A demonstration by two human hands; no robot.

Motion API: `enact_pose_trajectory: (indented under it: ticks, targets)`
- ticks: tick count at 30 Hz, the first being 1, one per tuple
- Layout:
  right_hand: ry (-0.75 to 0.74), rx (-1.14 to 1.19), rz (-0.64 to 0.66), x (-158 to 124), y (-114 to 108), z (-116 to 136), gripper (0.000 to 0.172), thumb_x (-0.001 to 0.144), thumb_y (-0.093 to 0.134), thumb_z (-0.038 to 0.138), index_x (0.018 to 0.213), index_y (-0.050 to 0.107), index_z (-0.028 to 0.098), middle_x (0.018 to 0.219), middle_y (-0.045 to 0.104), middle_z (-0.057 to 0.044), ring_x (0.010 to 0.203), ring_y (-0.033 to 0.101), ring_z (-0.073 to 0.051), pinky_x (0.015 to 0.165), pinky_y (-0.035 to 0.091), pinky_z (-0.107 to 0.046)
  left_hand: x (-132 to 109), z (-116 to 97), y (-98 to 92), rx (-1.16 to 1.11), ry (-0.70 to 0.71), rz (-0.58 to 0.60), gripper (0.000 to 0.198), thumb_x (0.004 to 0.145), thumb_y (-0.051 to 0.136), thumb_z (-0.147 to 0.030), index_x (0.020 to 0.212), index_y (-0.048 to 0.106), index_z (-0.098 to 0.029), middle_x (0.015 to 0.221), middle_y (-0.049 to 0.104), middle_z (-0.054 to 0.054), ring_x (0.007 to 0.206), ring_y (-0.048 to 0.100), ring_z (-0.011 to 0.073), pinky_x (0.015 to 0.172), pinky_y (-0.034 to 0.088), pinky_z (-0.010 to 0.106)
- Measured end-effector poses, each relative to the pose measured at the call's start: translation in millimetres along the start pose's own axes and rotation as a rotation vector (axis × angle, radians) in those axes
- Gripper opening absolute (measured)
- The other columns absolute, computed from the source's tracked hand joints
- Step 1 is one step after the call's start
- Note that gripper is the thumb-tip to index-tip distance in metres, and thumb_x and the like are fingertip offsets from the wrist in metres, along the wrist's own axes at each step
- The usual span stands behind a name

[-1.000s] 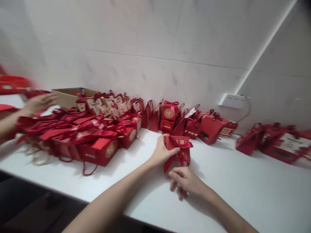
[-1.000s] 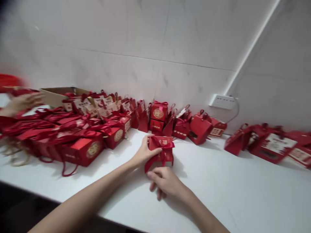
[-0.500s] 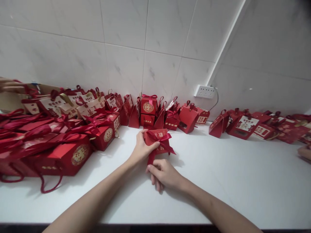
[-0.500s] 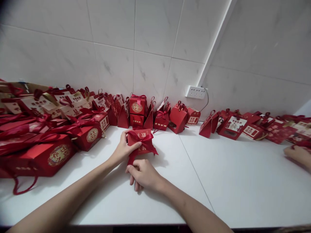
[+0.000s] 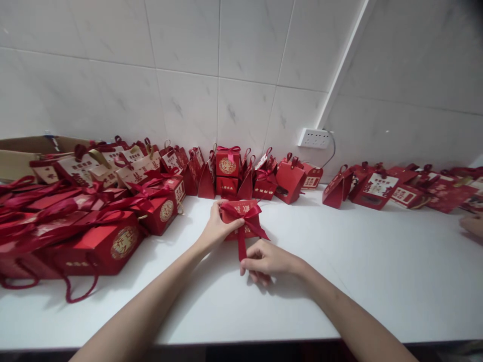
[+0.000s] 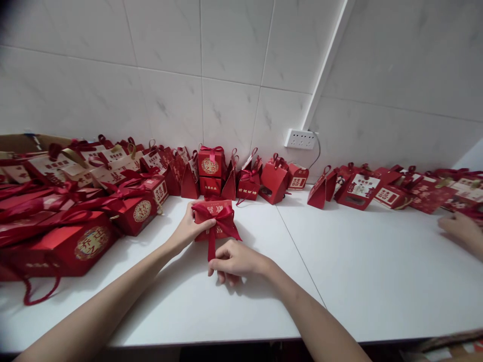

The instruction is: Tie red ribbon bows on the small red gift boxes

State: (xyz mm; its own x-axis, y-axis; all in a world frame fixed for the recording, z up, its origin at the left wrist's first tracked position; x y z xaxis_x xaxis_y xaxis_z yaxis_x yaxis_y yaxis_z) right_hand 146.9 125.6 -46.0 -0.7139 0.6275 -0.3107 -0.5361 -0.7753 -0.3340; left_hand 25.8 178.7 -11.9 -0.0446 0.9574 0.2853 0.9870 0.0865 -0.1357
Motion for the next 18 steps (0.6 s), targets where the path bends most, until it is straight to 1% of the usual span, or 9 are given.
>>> enact_pose_trajectory:
  ticks: [3,10,13,14,15,16,17,18]
  targets:
    - [0.007,0.002,0.005,1,1,-2,0.021,0.079,0.053,0.028,0.073,0.066,0.012,0.054,0.059,0.003,0.036,0.051,-0.004,0.033,0.037,-0.014,0,-1,-0.4,0.002,-0.007,-0.002,0.062,0.061,0.074,-0.036,0.11,0.039,-0.02,0.116,0.049,0.008,0.115,0.048,0.0253,0.099,0.036,0.041]
    - [0.007,0.033,0.041,3,8,-3,0.025,0.081,0.055,0.034,0.078,0.068,0.012,0.055,0.06,0.002,0.036,0.051,-0.004,0.034,0.036,-0.014,0,1,0.1,-0.002,-0.019,-0.003,0.062,0.06,0.075,-0.034,0.109,0.039,-0.02,0.114,0.05,0.008,0.113,0.049,0.0259,0.097,0.037,0.041]
    - [0.027,0.014,0.132,-7,6,-1,0.03,0.078,0.059,0.041,0.08,0.07,0.013,0.057,0.062,0.002,0.034,0.051,-0.005,0.034,0.037,-0.015,0,-1,0.3,0.008,-0.009,-0.007,0.059,0.061,0.074,-0.034,0.106,0.039,-0.02,0.11,0.051,0.008,0.11,0.05,0.0251,0.095,0.039,0.041]
    - [0.017,0.025,0.162,-11,2,2,0.034,0.077,0.06,0.045,0.079,0.07,0.013,0.056,0.062,0.001,0.033,0.051,-0.005,0.034,0.037,-0.016,0,-1,0.4,0.005,-0.009,-0.008,0.058,0.061,0.074,-0.035,0.106,0.039,-0.02,0.11,0.051,0.007,0.108,0.051,0.0247,0.095,0.039,0.041]
    - [-0.013,0.055,0.155,-15,-4,5,0.039,0.074,0.06,0.051,0.075,0.069,0.013,0.052,0.061,0.001,0.031,0.049,-0.006,0.033,0.036,-0.017,0,-2,0.7,-0.002,-0.011,-0.005,0.058,0.061,0.074,-0.035,0.105,0.039,-0.02,0.109,0.051,0.007,0.108,0.051,0.0245,0.094,0.039,0.04]
    - [-0.063,0.1,0.086,-18,-16,10,0.046,0.072,0.059,0.057,0.07,0.068,0.012,0.047,0.058,0.002,0.029,0.046,-0.006,0.031,0.034,-0.018,0,-2,1.0,-0.011,-0.015,0.0,0.059,0.06,0.075,-0.035,0.105,0.039,-0.02,0.109,0.052,0.007,0.107,0.052,0.0245,0.094,0.04,0.04]
    - [-0.126,0.146,-0.049,-20,-33,15,0.05,0.07,0.058,0.062,0.065,0.065,0.013,0.042,0.054,0.002,0.027,0.042,-0.006,0.03,0.032,-0.019,0,-1,1.4,-0.018,-0.02,0.005,0.06,0.06,0.075,-0.035,0.106,0.039,-0.02,0.109,0.052,0.007,0.107,0.052,0.0246,0.094,0.04,0.04]
    - [-0.184,0.178,-0.227,-23,-52,17,0.053,0.069,0.056,0.065,0.06,0.061,0.014,0.038,0.049,0.004,0.026,0.039,-0.006,0.029,0.029,-0.019,0,-1,1.7,-0.019,-0.023,0.011,0.061,0.059,0.075,-0.035,0.106,0.039,-0.02,0.109,0.052,0.008,0.107,0.052,0.0248,0.094,0.039,0.04]
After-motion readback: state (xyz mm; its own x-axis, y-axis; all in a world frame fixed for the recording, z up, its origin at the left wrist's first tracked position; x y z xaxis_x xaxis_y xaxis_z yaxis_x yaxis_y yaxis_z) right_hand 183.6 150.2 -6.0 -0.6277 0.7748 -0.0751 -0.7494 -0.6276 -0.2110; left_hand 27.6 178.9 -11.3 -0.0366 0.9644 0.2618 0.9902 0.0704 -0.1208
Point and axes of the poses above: each hand's wrist, its own x-axis towards the middle knuckle, its own y-axis out of the palm, z = x × y, the point moved 8 cm from there along x, towards the middle knuckle
